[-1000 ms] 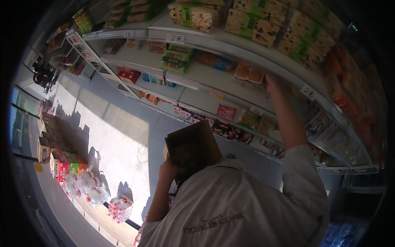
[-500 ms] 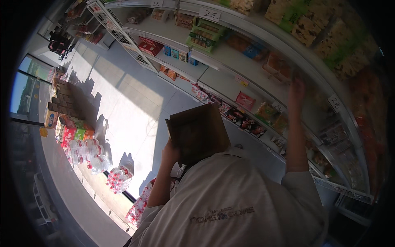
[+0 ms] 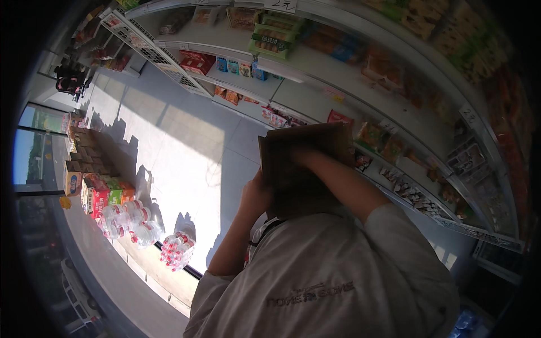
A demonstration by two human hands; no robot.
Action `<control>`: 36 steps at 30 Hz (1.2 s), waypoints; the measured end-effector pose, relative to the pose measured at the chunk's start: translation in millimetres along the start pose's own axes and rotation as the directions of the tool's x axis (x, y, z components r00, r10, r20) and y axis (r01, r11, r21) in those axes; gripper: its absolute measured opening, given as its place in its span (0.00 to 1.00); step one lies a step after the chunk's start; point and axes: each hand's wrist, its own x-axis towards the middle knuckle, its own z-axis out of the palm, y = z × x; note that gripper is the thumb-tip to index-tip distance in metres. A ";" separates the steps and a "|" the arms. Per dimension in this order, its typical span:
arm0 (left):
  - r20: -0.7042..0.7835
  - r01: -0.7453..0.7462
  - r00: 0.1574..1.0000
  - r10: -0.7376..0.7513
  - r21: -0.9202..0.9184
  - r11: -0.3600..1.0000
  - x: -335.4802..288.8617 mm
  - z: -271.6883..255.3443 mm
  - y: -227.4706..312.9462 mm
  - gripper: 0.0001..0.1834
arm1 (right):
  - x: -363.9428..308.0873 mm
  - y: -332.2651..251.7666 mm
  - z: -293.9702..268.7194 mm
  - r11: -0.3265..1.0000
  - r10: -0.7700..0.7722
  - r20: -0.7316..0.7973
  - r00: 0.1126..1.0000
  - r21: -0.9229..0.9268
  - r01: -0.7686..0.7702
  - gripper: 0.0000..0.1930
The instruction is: The person is restocking shelves in a convenience store. They take various packaged food items, including red boxes and blue snack bags, from a cardboard box on the floor and place them onto the lower shelves. The person moves along the aisle to restock different sections.
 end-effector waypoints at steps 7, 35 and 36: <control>0.077 -0.085 0.994 0.073 0.157 0.984 -23.8 -2.8 -24.9 0.39 | -19.4 -4.3 30.7 0.934 -0.111 0.013 0.994 -0.341 0.109 0.24; -0.002 -0.241 0.970 0.244 0.150 0.959 -30.6 -42.3 -87.4 0.39 | -200.1 -235.8 -106.6 0.809 -0.128 0.272 0.954 -0.528 0.259 0.20; -0.013 -0.252 0.967 0.256 0.130 0.959 -30.5 -42.8 -87.9 0.39 | -212.5 -238.7 -113.9 0.793 -0.201 0.233 0.951 -0.531 0.298 0.19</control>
